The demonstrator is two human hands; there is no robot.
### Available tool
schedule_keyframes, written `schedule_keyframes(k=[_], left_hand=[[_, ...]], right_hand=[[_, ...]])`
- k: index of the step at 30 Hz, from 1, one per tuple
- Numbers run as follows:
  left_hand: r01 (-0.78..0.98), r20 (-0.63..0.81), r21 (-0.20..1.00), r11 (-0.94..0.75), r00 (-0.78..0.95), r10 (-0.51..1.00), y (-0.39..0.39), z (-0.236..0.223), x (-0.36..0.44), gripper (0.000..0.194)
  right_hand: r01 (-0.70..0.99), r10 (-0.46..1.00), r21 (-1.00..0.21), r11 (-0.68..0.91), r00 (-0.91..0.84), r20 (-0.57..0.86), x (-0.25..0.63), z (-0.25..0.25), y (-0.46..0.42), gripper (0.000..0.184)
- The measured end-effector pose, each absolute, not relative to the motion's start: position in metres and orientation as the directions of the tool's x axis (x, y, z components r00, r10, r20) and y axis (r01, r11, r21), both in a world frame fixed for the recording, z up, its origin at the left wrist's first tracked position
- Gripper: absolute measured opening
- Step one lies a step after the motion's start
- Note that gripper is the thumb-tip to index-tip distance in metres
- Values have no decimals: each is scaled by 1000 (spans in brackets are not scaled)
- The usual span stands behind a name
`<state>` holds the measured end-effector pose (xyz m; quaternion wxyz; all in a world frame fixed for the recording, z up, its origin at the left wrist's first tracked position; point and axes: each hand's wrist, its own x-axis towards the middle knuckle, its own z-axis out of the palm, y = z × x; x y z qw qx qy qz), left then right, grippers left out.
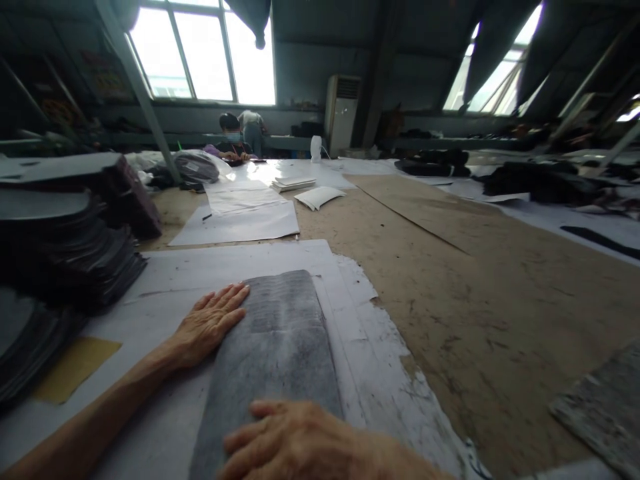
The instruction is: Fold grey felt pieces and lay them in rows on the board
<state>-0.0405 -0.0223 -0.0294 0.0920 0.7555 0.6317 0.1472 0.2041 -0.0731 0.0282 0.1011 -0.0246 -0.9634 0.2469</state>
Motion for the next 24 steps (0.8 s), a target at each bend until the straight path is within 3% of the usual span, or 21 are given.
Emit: schedule_keyframes(k=[2,5,8,11,14,16,18,21,24], left_hand=[[916,120,367,-162,126,985,-22,-27,-41,52],[897,142,428,-113,56,988,-22,-20,-43,58],[884,182,456,-107,25,983,-35,-10,-43,60],[889,233,410,-202,112,966,-69,-1,-33,54],[873,159,287,-394,362,919,-108,0,-17,48],[876,62,310,-369,369,927,-125,-2,-6,56],[881,-5,349,-319,342,940,-132,-3,1,58],[869,-17,411,-276,310,950,-131,0,3,59],[851,-9,462,-250,287,958,-129,3,1,60]], right_hand=[[137,325,-553,822,-910,257,215,36,-65,34],[442,589,-410,798,-714,378,230,35,-49,38],[516,568,-238,823,-762,310,236,20,-41,50],[499,534,-221,838,-834,140,237,5,-42,55],[494,543,-271,826,-827,146,236,-2,-44,51],[517,610,-354,779,-754,241,234,-3,-41,43],[600,781,-513,613,-557,282,230,1,-32,40],[674,976,-718,177,-213,41,220,11,-11,49],[685,988,-729,-3,-111,-108,211,22,10,49]])
